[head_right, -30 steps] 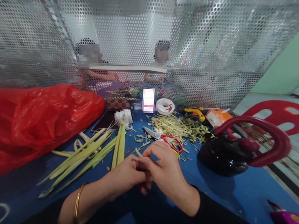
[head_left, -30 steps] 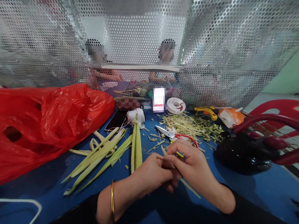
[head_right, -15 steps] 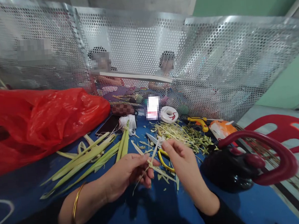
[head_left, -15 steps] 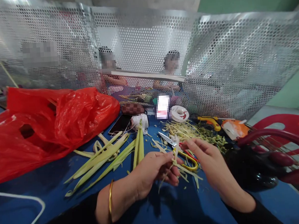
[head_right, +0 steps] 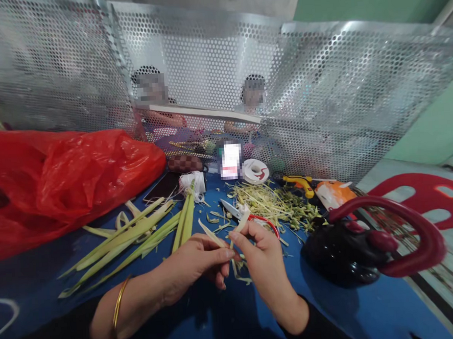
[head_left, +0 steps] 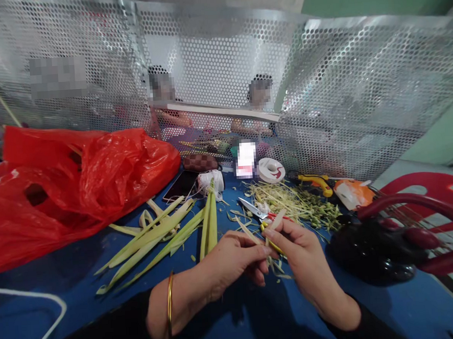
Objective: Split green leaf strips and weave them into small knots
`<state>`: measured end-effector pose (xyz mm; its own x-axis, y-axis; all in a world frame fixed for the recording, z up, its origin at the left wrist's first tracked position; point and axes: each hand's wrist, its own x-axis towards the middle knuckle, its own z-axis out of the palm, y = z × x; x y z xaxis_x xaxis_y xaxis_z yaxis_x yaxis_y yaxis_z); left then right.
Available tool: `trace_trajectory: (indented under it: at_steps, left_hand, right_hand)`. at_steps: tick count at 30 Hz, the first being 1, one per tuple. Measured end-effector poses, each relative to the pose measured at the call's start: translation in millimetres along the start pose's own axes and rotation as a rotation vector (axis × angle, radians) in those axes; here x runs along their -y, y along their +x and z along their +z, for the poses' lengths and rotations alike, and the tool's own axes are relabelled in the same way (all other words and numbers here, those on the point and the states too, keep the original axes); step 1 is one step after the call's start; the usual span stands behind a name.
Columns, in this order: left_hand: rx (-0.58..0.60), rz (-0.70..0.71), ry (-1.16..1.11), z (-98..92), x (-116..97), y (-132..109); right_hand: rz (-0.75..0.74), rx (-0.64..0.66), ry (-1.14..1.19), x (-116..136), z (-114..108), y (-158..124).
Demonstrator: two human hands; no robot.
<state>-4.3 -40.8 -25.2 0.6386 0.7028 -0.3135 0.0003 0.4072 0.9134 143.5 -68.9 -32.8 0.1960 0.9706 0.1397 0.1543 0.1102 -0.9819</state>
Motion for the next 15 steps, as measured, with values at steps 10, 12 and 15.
trace_trajectory:
  at_steps: [10, 12, 15]
  left_hand:
    - [-0.096, 0.031, -0.01, 1.6, 1, 2]
    - [-0.118, 0.046, 0.119, 2.7, 2, 2]
    - [-0.11, 0.067, 0.252, 4.6, 7, 3]
  right_hand:
    - [-0.314, -0.121, -0.367, 5, -17, 10]
    - [-0.481, -0.054, -0.509, 7, -19, 8]
    - [-0.549, 0.134, -0.592, 9, -13, 3]
